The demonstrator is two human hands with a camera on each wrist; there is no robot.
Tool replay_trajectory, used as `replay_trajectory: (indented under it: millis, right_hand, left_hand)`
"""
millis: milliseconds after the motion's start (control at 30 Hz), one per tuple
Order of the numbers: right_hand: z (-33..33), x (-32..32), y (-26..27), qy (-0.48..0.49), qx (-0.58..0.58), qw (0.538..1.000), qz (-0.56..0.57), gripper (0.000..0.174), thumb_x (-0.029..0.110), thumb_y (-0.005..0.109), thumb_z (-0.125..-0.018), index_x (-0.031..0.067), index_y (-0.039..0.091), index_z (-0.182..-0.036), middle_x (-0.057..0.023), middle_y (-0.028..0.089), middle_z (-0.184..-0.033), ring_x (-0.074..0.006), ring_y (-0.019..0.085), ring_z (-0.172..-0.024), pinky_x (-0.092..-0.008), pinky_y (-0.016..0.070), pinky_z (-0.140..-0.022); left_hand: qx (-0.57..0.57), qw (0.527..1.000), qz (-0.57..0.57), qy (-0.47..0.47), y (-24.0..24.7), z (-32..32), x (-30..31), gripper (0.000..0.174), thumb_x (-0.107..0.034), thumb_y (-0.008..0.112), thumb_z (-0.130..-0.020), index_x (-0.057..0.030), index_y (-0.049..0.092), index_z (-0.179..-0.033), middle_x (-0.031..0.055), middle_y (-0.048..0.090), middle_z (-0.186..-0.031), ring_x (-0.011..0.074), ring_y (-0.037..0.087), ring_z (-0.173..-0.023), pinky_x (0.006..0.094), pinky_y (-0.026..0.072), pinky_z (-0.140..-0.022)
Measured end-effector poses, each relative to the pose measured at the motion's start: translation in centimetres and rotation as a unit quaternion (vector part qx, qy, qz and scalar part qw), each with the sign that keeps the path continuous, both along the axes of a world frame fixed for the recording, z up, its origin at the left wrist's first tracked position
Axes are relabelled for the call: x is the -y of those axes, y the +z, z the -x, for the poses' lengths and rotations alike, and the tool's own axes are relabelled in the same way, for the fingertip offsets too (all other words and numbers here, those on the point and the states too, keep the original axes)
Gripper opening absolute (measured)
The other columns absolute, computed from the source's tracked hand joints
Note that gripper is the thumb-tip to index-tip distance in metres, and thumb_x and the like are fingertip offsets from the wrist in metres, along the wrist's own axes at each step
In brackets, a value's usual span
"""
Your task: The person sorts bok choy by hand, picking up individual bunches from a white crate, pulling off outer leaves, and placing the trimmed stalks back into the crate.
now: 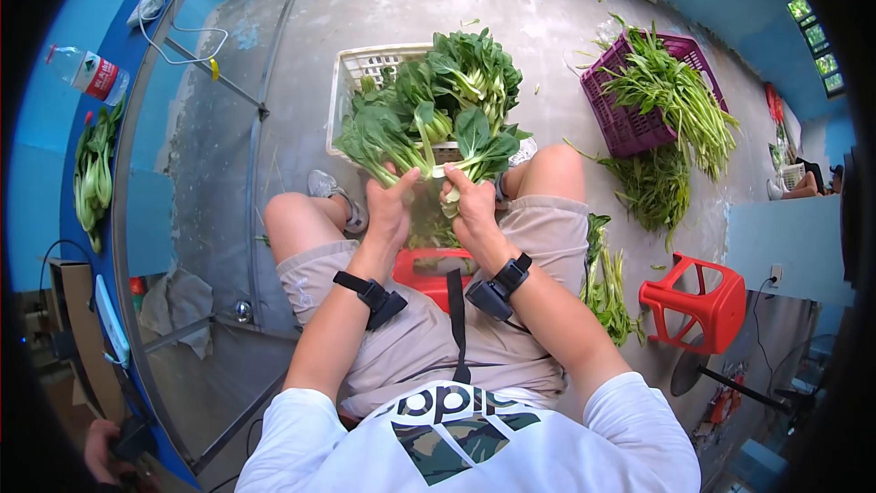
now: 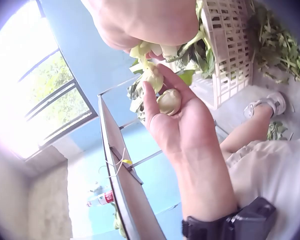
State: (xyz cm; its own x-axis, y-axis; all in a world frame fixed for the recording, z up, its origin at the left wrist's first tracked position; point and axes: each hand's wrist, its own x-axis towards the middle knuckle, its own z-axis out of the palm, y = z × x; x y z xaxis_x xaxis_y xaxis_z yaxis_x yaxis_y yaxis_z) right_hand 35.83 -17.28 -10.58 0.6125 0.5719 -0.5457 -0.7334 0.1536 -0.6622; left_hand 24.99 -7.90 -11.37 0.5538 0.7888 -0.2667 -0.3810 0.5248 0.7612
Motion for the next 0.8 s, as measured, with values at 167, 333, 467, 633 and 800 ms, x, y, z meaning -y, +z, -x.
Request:
replay_trajectory:
  millis: [167,333,467,633,800]
  right_hand:
    - [-3.0,0.3,0.7,-0.099,0.014,0.994,-0.035,0.004,0.004,0.066,-0.089,0.0036,0.062,-0.091,-0.0045,0.062,-0.074,-0.0130,0.057,-0.054,-0.0277,0.0440,-0.045]
    - [-2.8,-0.3,0.8,0.088,0.013,0.992,-0.085,0.011,0.007,0.062,-0.085,0.0036,0.060,-0.095,-0.0058,0.062,-0.082,-0.0162,0.059,-0.062,-0.0314,0.0506,-0.056]
    - [-2.0,0.0,1.7,0.127,0.016,0.990,-0.051,0.013,0.012,0.064,-0.089,0.0023,0.063,-0.096,-0.0044,0.062,-0.082,-0.0160,0.061,-0.065,-0.0303,0.0497,-0.057]
    - [-1.6,0.0,2.5,0.189,0.106,0.976,0.003,0.026,0.022,0.080,-0.087,0.0018,0.069,-0.098,-0.0022,0.065,-0.079,-0.0119,0.058,-0.060,-0.0289,0.0474,-0.054]
    - [-1.3,0.1,1.9,0.191,0.124,0.973,0.042,0.026,0.020,0.082,-0.086,0.0016,0.069,-0.098,-0.0022,0.066,-0.079,-0.0104,0.058,-0.061,-0.0278,0.0462,-0.053]
  left_hand:
    - [0.046,0.996,0.017,0.075,1.0,1.8,-3.1,0.026,0.004,0.067,-0.091,-0.0153,0.052,-0.101,0.0121,0.067,-0.121,0.0249,0.067,-0.112,0.0419,0.0589,-0.092]
    - [0.046,0.995,0.014,-0.089,3.0,2.1,-3.1,0.027,-0.003,0.068,-0.090,-0.0114,0.053,-0.110,0.0146,0.066,-0.126,0.0257,0.066,-0.115,0.0429,0.0547,-0.099]
    - [0.037,0.985,0.007,-0.167,3.5,1.6,-2.2,0.038,-0.004,0.068,-0.089,-0.0058,0.054,-0.123,0.0145,0.066,-0.127,0.0250,0.066,-0.114,0.0392,0.0530,-0.100]
    - [-0.008,0.985,-0.025,-0.169,2.7,1.3,-1.8,0.041,-0.008,0.073,-0.087,-0.0033,0.058,-0.125,0.0092,0.069,-0.117,0.0191,0.067,-0.104,0.0347,0.0530,-0.092]
    - [-0.094,0.976,-0.105,-0.167,2.5,1.0,-1.7,0.041,-0.007,0.078,-0.085,-0.0046,0.059,-0.121,0.0049,0.069,-0.109,0.0173,0.067,-0.103,0.0348,0.0538,-0.092]
